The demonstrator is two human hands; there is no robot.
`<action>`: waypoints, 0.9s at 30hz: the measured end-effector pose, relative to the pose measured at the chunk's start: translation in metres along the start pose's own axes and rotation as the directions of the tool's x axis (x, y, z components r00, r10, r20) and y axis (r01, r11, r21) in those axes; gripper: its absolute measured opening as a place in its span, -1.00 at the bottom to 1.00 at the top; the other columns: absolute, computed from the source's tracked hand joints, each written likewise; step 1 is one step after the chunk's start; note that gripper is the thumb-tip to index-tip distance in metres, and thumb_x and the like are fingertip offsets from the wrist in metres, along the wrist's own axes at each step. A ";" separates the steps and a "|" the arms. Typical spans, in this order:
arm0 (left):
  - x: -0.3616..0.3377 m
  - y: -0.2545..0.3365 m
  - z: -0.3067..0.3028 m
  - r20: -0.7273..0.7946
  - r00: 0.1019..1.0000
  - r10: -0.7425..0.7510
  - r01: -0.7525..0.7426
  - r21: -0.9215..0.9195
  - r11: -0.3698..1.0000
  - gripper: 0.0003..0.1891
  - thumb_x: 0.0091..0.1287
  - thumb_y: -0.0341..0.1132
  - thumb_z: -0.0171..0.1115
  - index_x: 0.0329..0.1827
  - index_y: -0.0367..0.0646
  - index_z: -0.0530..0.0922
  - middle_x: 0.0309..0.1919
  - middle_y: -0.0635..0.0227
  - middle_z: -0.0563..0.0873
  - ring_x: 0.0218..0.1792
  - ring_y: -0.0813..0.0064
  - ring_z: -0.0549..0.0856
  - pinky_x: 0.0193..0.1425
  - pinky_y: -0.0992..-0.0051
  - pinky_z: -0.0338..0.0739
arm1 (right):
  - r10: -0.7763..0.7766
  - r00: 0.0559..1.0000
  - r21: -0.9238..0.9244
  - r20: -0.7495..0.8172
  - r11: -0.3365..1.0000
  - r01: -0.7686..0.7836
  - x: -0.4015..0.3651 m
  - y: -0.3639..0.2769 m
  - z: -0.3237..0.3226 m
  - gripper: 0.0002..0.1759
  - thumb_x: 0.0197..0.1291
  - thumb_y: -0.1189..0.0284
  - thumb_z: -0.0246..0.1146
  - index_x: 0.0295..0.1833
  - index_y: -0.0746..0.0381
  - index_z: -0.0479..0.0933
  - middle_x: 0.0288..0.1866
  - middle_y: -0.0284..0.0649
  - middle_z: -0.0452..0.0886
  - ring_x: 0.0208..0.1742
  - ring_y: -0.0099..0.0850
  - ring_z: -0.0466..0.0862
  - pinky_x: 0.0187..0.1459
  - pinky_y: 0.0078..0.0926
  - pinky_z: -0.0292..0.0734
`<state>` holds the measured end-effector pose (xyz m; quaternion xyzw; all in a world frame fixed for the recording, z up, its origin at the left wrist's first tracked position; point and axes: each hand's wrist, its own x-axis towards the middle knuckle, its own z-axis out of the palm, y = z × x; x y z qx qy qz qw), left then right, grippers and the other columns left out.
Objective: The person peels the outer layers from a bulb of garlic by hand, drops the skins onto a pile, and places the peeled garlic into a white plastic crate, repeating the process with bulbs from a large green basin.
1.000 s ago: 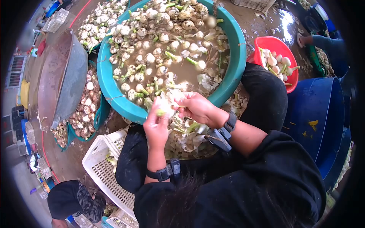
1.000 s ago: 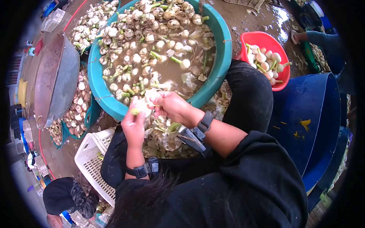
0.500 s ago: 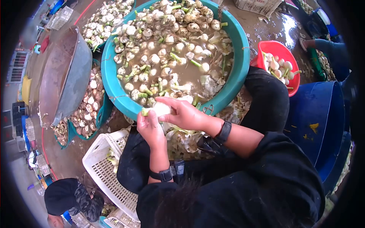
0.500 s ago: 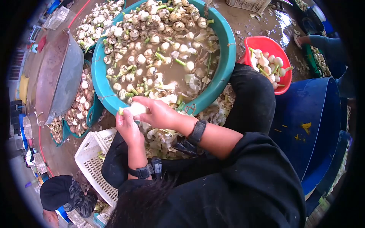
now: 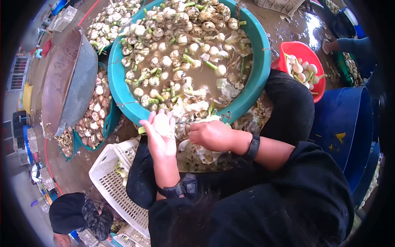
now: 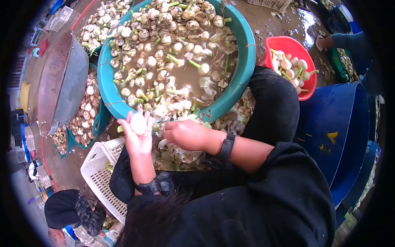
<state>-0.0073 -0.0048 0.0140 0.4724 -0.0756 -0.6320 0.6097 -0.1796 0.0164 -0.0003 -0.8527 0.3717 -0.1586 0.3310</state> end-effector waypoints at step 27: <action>-0.006 -0.001 -0.004 0.235 0.908 -0.347 0.164 0.564 0.810 -0.71 0.31 -0.12 0.00 -0.08 -0.11 0.47 -0.50 0.49 0.56 -0.60 0.79 0.48 -0.68 0.75 0.26 | 0.422 0.897 0.617 0.132 0.673 -0.407 0.029 0.008 -0.014 -0.79 0.21 0.47 0.01 -0.43 0.32 0.44 -0.56 -0.26 0.51 -0.59 -0.42 0.53 -0.58 -0.48 0.44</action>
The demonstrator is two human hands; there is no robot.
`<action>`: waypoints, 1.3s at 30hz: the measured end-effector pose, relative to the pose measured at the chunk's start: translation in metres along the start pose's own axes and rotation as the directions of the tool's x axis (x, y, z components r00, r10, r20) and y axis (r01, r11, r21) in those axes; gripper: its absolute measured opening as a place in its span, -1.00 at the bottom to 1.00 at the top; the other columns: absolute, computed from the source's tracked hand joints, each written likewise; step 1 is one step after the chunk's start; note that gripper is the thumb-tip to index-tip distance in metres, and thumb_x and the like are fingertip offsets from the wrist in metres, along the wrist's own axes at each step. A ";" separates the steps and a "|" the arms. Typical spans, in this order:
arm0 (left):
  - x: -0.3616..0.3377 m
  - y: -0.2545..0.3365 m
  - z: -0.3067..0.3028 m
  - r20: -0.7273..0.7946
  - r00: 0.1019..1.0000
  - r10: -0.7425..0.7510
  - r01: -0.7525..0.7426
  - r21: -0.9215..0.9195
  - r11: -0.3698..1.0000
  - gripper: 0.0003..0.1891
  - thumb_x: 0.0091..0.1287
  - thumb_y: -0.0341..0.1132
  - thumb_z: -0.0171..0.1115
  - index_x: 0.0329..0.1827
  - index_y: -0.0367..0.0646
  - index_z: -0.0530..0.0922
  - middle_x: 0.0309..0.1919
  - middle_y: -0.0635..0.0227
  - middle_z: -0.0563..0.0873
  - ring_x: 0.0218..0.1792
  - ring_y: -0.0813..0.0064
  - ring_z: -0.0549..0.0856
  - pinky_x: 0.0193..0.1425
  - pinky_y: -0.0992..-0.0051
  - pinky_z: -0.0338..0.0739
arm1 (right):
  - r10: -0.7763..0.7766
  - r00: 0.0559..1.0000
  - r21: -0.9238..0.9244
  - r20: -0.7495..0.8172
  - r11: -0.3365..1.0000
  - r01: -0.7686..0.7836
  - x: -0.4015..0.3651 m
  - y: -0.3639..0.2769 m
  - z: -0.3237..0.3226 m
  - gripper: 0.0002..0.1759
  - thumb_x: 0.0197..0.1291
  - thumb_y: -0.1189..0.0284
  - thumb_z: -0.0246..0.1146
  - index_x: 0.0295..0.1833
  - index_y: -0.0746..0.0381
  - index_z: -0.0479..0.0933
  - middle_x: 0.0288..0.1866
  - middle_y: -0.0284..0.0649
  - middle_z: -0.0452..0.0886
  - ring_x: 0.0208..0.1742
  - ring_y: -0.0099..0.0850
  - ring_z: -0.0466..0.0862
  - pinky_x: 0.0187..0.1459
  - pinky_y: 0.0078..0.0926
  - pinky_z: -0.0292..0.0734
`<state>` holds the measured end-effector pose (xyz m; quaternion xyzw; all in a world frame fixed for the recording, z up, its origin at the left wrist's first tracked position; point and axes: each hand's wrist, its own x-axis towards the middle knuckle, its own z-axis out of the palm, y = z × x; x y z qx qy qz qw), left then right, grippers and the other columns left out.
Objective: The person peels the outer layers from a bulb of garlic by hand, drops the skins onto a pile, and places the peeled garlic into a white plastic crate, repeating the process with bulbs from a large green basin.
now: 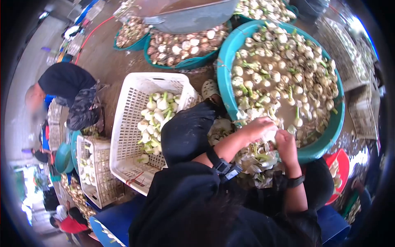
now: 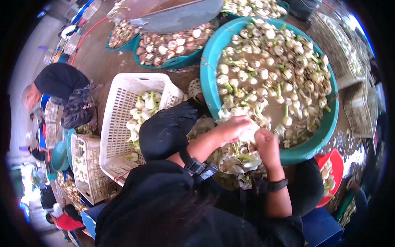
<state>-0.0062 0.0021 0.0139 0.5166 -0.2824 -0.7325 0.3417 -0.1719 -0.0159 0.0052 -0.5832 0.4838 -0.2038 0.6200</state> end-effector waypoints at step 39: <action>-0.269 0.002 -0.188 -0.960 0.137 0.245 -0.109 0.231 0.967 -0.80 0.16 -0.27 0.16 -0.35 -0.25 0.56 -0.57 0.39 0.59 -0.61 0.67 0.56 -0.63 0.69 0.36 | -0.032 0.999 -0.269 -0.042 0.963 0.019 -0.010 0.022 -0.031 -0.72 0.18 0.48 0.14 -0.04 0.43 0.48 -0.22 -0.21 0.61 -0.18 -0.53 0.55 -0.10 -0.58 0.44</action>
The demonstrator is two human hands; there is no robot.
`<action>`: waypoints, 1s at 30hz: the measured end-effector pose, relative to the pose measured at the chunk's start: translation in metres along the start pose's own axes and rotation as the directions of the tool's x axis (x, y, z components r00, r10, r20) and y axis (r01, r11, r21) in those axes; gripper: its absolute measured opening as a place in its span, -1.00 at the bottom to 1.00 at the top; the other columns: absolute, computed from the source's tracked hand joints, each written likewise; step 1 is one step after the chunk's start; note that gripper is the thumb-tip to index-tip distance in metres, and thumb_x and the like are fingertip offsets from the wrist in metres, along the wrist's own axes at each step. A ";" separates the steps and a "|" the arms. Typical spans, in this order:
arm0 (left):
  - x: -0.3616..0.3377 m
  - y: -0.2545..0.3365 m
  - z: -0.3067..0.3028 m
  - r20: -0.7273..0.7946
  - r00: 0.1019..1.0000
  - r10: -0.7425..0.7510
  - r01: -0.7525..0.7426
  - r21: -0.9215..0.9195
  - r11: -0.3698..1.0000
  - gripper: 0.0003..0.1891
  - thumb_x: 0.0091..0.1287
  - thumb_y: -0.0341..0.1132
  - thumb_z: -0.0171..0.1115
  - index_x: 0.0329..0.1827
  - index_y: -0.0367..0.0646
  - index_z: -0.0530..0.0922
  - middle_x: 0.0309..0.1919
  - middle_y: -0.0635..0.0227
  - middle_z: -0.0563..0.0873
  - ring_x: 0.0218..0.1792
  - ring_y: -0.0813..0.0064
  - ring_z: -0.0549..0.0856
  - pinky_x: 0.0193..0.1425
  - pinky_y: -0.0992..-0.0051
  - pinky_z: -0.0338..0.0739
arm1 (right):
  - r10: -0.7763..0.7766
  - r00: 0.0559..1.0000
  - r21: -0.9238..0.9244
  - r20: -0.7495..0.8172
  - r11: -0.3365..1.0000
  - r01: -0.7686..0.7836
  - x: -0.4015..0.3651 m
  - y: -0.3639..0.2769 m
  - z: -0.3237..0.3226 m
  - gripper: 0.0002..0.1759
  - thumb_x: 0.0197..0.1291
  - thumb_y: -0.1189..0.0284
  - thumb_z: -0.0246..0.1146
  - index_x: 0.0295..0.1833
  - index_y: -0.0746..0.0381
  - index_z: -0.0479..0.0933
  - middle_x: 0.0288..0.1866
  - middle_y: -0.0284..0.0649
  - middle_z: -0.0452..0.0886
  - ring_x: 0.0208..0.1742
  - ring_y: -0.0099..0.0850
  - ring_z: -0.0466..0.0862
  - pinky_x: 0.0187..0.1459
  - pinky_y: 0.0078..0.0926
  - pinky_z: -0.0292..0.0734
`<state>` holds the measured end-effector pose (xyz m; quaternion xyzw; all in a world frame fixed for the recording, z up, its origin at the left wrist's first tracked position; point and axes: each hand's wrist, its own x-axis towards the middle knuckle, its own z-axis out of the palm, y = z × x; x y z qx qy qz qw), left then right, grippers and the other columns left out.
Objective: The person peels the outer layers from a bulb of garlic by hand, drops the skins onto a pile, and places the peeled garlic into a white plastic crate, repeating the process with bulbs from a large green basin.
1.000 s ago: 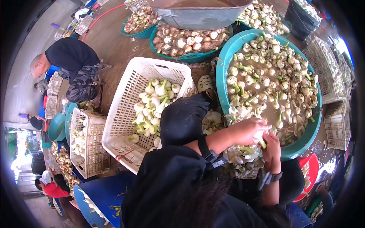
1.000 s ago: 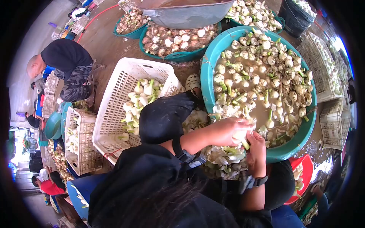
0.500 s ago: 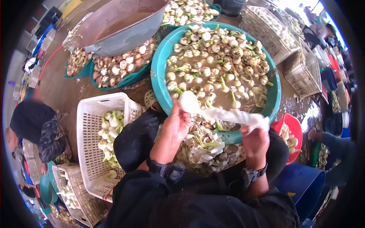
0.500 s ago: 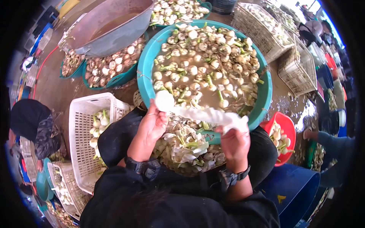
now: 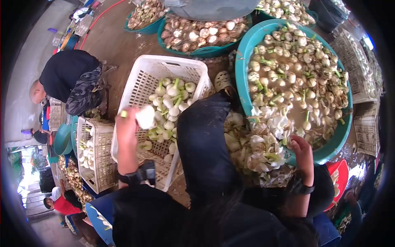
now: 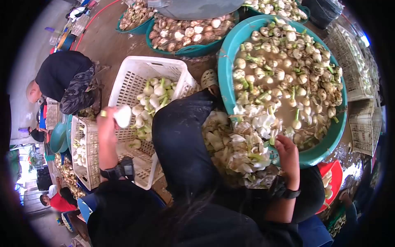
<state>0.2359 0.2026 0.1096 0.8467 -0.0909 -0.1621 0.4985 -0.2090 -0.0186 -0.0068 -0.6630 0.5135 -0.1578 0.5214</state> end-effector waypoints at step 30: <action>0.175 -0.272 -0.043 -0.190 0.979 0.076 0.028 0.492 0.870 -0.84 0.09 -0.32 0.22 -0.32 -0.18 0.65 -0.44 0.18 0.68 -0.44 0.25 0.64 -0.30 0.37 0.50 | 0.337 0.937 0.064 -0.087 0.941 -0.333 0.006 0.036 0.027 -0.71 0.26 0.39 0.09 0.02 0.32 0.46 -0.26 -0.33 0.60 -0.33 -0.64 0.53 -0.32 -0.70 0.41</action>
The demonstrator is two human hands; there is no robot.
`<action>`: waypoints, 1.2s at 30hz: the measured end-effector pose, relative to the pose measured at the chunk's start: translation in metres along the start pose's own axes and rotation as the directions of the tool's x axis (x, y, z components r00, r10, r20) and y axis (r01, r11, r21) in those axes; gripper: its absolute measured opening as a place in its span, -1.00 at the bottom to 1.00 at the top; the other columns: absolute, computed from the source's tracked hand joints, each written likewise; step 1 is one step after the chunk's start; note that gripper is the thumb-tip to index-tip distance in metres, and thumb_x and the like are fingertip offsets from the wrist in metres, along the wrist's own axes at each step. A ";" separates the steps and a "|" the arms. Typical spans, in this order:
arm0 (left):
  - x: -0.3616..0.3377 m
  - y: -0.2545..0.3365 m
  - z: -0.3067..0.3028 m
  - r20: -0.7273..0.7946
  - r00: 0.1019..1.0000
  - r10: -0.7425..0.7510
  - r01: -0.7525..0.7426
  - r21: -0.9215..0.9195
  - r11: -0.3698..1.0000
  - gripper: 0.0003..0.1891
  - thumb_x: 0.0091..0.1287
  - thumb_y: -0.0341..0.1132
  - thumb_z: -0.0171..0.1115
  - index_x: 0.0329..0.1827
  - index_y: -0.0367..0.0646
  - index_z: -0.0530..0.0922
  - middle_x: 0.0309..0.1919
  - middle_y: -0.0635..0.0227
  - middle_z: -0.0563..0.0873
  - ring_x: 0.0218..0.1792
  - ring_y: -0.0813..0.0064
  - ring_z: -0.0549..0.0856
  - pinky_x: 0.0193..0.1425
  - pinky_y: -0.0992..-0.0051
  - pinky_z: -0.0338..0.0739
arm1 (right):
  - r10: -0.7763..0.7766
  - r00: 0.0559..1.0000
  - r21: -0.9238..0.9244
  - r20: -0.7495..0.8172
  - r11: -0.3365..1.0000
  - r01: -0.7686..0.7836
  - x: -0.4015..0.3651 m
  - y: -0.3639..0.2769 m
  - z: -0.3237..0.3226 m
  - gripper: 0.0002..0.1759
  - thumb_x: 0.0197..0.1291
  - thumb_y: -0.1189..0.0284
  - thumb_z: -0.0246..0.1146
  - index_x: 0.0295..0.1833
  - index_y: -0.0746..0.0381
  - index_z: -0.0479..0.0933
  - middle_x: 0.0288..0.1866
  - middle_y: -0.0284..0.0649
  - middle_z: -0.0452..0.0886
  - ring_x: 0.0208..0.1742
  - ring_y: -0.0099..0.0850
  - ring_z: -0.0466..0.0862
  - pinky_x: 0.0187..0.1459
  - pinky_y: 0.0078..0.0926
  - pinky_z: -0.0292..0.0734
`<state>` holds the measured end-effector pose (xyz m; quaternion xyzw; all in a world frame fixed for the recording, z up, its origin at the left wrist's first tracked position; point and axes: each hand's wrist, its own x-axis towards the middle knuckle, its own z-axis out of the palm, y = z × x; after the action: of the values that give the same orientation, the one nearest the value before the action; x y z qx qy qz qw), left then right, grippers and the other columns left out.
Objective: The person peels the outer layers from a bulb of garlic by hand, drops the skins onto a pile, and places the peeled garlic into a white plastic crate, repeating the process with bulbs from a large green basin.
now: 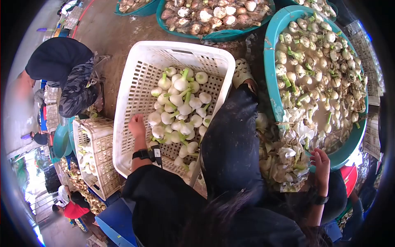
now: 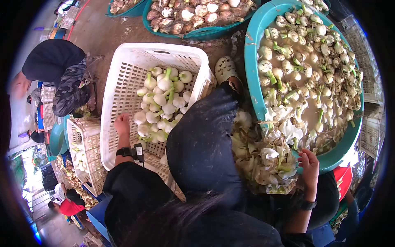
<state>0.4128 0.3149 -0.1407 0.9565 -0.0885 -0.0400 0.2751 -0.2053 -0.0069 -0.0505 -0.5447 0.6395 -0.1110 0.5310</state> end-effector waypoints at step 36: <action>-0.088 0.059 0.090 0.378 0.878 0.295 -0.444 0.411 0.796 -0.86 0.15 -0.35 0.12 -0.23 -0.12 0.45 -0.39 0.14 0.62 -0.26 0.09 0.60 -0.26 0.16 0.48 | -0.080 0.997 -0.223 0.003 0.972 0.078 -0.002 0.008 0.003 -0.74 0.21 0.45 0.13 -0.03 0.35 0.50 -0.36 -0.41 0.55 -0.37 -0.69 0.44 -0.37 -0.73 0.34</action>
<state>0.3060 0.2356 -0.1829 0.9408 -0.3226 -0.1035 0.0119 -0.2080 -0.0003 -0.0563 -0.6255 0.6273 -0.0614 0.4599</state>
